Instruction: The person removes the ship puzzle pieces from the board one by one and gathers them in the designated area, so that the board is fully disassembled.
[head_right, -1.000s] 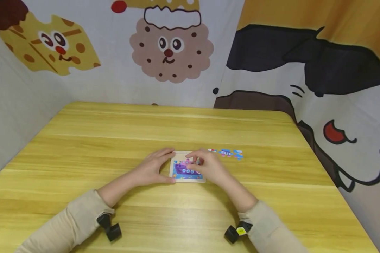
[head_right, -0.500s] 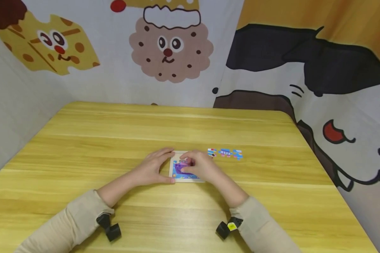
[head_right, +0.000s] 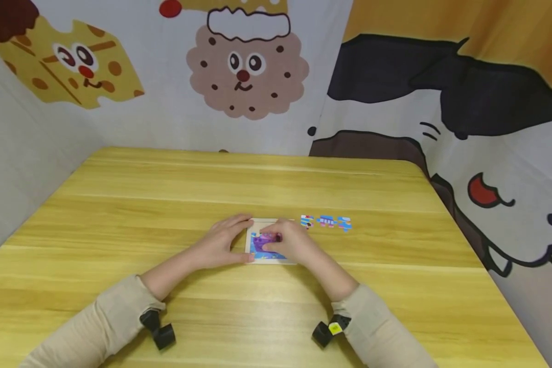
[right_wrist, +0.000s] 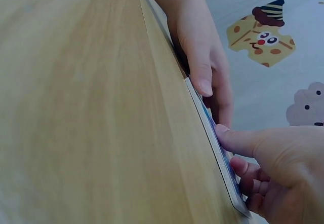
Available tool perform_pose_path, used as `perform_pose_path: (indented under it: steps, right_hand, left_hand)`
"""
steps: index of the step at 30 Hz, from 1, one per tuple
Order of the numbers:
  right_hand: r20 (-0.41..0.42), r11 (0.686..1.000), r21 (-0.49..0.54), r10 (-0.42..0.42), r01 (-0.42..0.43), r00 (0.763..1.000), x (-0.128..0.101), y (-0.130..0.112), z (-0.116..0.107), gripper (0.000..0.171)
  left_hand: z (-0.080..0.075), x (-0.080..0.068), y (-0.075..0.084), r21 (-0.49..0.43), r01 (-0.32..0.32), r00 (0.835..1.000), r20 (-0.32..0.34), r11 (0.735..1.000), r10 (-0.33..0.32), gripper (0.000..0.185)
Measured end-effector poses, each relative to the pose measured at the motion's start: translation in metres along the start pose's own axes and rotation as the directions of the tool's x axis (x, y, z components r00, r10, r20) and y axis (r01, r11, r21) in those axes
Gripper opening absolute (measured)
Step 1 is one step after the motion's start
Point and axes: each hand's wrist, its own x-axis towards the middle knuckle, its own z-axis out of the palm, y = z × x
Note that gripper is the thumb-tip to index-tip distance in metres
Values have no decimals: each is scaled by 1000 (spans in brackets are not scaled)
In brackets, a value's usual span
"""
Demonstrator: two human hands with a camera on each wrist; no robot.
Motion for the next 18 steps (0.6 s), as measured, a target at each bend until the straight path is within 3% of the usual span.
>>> perform_pose_path:
  steps: [18]
  right_hand:
    - [-37, 999, -17, 29, -30, 999, 0, -5, 4, 31]
  left_hand:
    - [2, 1, 1, -11, 2, 1000, -24, 1000, -3, 79]
